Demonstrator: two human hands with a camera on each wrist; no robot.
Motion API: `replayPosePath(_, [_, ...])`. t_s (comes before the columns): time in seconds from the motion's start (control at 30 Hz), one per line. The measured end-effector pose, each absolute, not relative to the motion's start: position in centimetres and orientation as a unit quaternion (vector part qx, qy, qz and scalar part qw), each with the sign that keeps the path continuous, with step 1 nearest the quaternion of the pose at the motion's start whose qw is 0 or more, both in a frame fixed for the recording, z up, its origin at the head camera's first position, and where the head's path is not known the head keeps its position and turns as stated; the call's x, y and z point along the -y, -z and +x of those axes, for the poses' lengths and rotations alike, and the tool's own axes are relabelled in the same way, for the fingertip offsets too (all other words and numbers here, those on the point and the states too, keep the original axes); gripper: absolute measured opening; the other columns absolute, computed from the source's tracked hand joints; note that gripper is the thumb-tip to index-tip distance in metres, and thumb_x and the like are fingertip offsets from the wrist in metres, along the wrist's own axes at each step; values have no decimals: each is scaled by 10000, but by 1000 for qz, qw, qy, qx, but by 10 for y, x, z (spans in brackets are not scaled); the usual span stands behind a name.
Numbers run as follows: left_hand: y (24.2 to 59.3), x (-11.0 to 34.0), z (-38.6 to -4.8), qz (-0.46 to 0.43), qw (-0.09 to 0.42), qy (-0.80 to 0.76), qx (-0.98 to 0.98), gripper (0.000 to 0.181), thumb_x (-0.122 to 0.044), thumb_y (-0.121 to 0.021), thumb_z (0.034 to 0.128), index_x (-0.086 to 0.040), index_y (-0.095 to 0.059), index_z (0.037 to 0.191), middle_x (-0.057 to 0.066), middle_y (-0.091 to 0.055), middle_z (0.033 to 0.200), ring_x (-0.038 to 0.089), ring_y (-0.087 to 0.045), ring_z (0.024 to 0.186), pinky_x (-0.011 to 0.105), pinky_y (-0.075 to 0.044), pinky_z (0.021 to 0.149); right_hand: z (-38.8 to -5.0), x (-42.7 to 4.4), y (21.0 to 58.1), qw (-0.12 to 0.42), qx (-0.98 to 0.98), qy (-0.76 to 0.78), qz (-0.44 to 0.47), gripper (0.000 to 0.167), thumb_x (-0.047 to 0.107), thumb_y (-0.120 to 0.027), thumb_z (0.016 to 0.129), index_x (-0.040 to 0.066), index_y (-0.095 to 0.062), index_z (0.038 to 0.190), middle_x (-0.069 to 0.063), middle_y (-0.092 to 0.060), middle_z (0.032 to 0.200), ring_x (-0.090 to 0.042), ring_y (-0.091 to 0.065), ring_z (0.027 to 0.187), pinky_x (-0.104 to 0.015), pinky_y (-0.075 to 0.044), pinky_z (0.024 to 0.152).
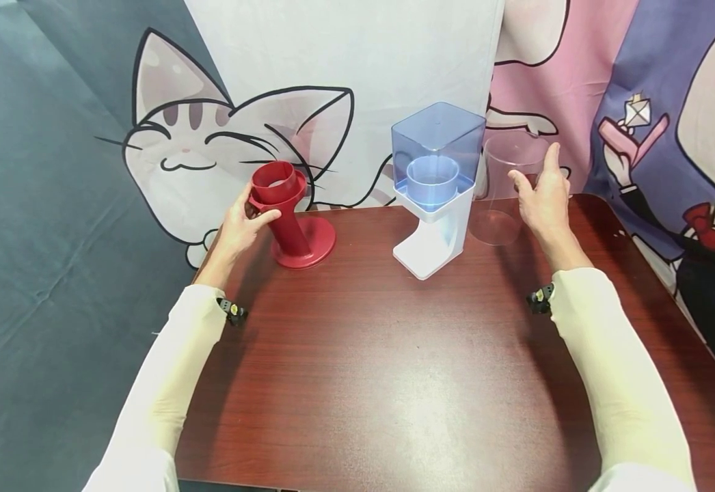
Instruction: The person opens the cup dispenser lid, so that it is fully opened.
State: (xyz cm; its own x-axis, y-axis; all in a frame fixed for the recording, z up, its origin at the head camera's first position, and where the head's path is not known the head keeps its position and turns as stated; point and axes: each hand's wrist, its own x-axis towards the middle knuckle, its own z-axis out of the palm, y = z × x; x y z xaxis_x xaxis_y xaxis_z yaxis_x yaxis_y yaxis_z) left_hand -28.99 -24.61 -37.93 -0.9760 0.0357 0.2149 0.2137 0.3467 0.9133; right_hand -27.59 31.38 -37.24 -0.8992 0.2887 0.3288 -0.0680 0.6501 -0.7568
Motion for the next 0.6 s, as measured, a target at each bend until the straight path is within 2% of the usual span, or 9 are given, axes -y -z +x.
replayPosePath(0.07, [386,248,-296,-82,89,565,816,960,-83,-789,965,-100,-178,1705,159,-378,1674,306,-448,1480,413,-409,1200,-276,-312,373,223,883,-407,-70,883,360,-655,1057,49,-129,1694,-386,-588,1328,-485,-406,1474,-416,-217,1284])
replayPosePath(0.1, [388,248,-297,-84,94,563,817,953,-93,-795,963,-108,-196,1704,151,-396,1664,297,-462,1469,405,-418,1193,-276,-312,373,227,883,-404,-74,876,356,-663,1054,50,-148,1693,-359,-629,1137,-494,-442,1436,-419,-228,1281])
replayPosePath(0.13, [389,248,-298,-85,99,561,817,944,-101,-803,958,-114,-220,1701,145,-419,1648,288,-478,1455,396,-428,1186,-276,-311,373,232,883,-402,-78,867,352,-671,1050,50,-171,1691,-309,-604,970,-506,-476,1384,-429,-241,1278])
replayPosePath(0.2, [391,248,-299,-84,108,559,818,924,-115,-822,945,-116,-273,1689,134,-462,1619,273,-506,1430,379,-446,1170,-277,-310,373,240,880,-401,-83,846,334,-687,1043,54,-214,1686,-272,-542,851,-515,-492,1353,-442,-238,1281])
replayPosePath(0.27, [392,248,-300,-77,117,557,818,909,-142,-845,929,-111,-322,1672,123,-495,1596,257,-529,1413,363,-459,1158,-277,-309,373,247,877,-404,-87,815,313,-700,1037,66,-265,1679,-320,-623,926,-496,-490,1389,-454,-223,1282])
replayPosePath(0.33, [392,247,-300,-65,123,554,821,901,-175,-865,914,-103,-359,1656,121,-514,1586,253,-541,1412,354,-463,1152,-277,-308,374,257,872,-406,-91,778,294,-713,1029,78,-322,1667,-345,-683,1165,-450,-486,1430,-474,-223,1266])
replayPosePath(0.4, [392,246,-299,-49,128,545,827,899,-229,-876,906,-114,-382,1648,112,-518,1589,252,-545,1419,351,-466,1147,-278,-307,374,262,869,-409,-95,749,284,-719,1026,91,-363,1655,-296,-629,1363,-365,-464,1474,-461,-215,1255])
replayPosePath(0.47, [392,245,-298,-36,135,534,834,896,-285,-885,894,-128,-409,1637,100,-527,1587,244,-551,1419,346,-471,1140,-278,-306,374,267,866,-410,-101,725,282,-725,1022,101,-399,1643,-244,-604,1411,-295,-464,1480,-438,-215,1244])
replayPosePath(0.6, [393,246,-298,-16,151,509,848,891,-364,-895,871,-139,-456,1612,88,-547,1575,232,-564,1412,337,-476,1131,-280,-305,374,269,864,-412,-109,691,296,-732,1018,109,-451,1621,-207,-604,1416,-256,-499,1456,-428,-216,1215])
